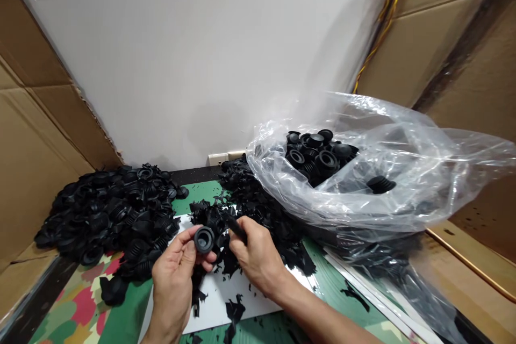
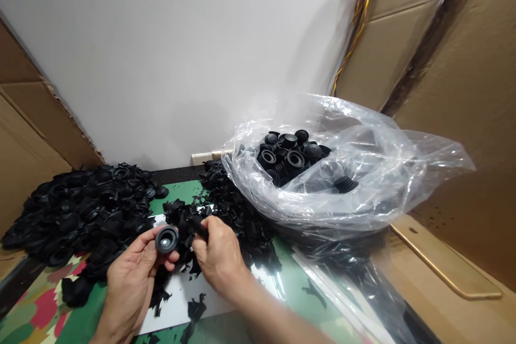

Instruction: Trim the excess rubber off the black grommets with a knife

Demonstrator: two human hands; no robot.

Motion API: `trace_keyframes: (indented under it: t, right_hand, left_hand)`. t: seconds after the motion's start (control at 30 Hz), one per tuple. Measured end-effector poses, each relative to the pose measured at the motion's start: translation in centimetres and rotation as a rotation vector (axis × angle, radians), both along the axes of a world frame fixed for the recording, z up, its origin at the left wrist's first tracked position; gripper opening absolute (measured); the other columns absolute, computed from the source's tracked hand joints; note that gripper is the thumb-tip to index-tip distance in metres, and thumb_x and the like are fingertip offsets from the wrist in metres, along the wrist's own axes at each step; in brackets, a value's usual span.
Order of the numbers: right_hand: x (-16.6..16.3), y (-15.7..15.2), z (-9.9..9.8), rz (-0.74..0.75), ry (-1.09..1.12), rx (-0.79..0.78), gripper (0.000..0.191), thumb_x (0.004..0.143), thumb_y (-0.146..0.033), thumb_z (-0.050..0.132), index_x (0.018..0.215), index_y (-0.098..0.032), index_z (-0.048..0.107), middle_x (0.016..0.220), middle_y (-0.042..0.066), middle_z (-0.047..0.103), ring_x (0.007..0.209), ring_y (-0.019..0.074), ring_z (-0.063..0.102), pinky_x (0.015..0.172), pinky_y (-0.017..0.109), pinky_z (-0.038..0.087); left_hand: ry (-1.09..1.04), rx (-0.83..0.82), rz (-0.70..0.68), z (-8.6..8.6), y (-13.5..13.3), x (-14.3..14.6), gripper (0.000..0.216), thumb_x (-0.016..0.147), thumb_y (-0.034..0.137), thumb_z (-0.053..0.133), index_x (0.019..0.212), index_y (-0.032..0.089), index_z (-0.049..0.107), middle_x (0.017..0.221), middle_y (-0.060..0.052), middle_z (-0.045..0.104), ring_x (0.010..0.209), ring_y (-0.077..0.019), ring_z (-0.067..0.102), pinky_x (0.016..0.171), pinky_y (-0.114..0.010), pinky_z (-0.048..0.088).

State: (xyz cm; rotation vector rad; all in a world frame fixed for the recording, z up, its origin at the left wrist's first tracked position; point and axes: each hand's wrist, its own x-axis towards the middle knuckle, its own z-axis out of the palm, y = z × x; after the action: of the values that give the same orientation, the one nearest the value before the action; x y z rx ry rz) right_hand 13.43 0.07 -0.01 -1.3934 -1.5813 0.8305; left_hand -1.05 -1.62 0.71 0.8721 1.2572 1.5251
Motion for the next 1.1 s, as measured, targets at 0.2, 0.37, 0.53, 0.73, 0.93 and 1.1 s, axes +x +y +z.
trace_keyframes:
  t: [0.2,0.37,0.53,0.73,0.93,1.1]
  right_hand:
    - [0.2,0.1,0.5,0.043,0.226,-0.049,0.015,0.078,-0.024,0.047,0.063,-0.021,0.044,0.06,-0.003,0.045,0.058,0.014,0.042,0.054,0.025,0.031]
    - [0.2,0.0,0.6,0.162,0.381,-0.055,0.026,0.084,-0.034,0.048,0.065,-0.018,0.051,0.062,-0.001,0.051,0.062,0.0145,0.047,0.057,0.026,0.037]
    - [0.0,0.1,0.3,0.242,0.562,-0.106,0.021,0.074,-0.036,0.063,0.078,-0.016,0.067,0.076,0.003,0.066,0.074,0.0191,0.058,0.07,0.029,0.046]
    - [-0.7,-0.2,0.2,0.24,0.617,-0.196,0.011,0.063,-0.026,0.067,0.064,-0.017,0.062,0.062,-0.001,0.058,0.063,0.0151,0.053,0.061,0.026,0.043]
    - [-1.0,-0.1,-0.7,0.177,0.809,-0.425,0.024,0.06,-0.036,0.07,0.062,-0.018,0.053,0.042,-0.011,0.035,0.038,0.0054,0.027,0.04,0.021,0.022]
    - [-0.9,-0.1,-0.7,0.164,0.92,-0.534,0.033,0.054,-0.038,0.075,0.065,-0.018,0.051,0.036,-0.014,0.03,0.034,0.003,0.02,0.038,0.02,0.013]
  left_hand:
    - [0.017,0.0,-0.026,-0.4,0.0,-0.2,0.04,0.063,0.04,0.078,0.092,0.014,0.069,0.072,-0.004,0.072,0.053,-0.0142,0.062,0.047,-0.023,0.049]
    - [0.155,0.01,-0.044,-0.5,-0.1,-0.4,0.038,0.065,0.038,0.076,0.096,0.016,0.071,0.068,-0.002,0.07,0.054,-0.0137,0.062,0.051,-0.022,0.05]
    - [0.265,0.065,-0.036,-0.3,0.0,-0.1,0.039,0.055,0.03,0.081,0.091,0.017,0.075,0.065,0.0,0.066,0.054,-0.0132,0.057,0.052,-0.024,0.051]
    - [0.424,0.172,-0.039,-0.9,-0.2,-0.2,0.03,0.058,0.023,0.078,0.087,0.022,0.077,0.091,-0.004,0.069,0.057,-0.0121,0.057,0.056,-0.024,0.052]
    - [0.304,0.009,-0.137,-0.3,-0.2,-0.1,0.032,0.058,0.025,0.075,0.089,0.019,0.076,0.06,0.001,0.065,0.048,-0.0119,0.056,0.047,-0.022,0.048]
    - [0.194,-0.081,-0.09,-0.2,0.0,-0.3,0.034,0.054,0.027,0.076,0.087,0.015,0.075,0.049,0.002,0.064,0.045,-0.0126,0.058,0.046,-0.022,0.047]
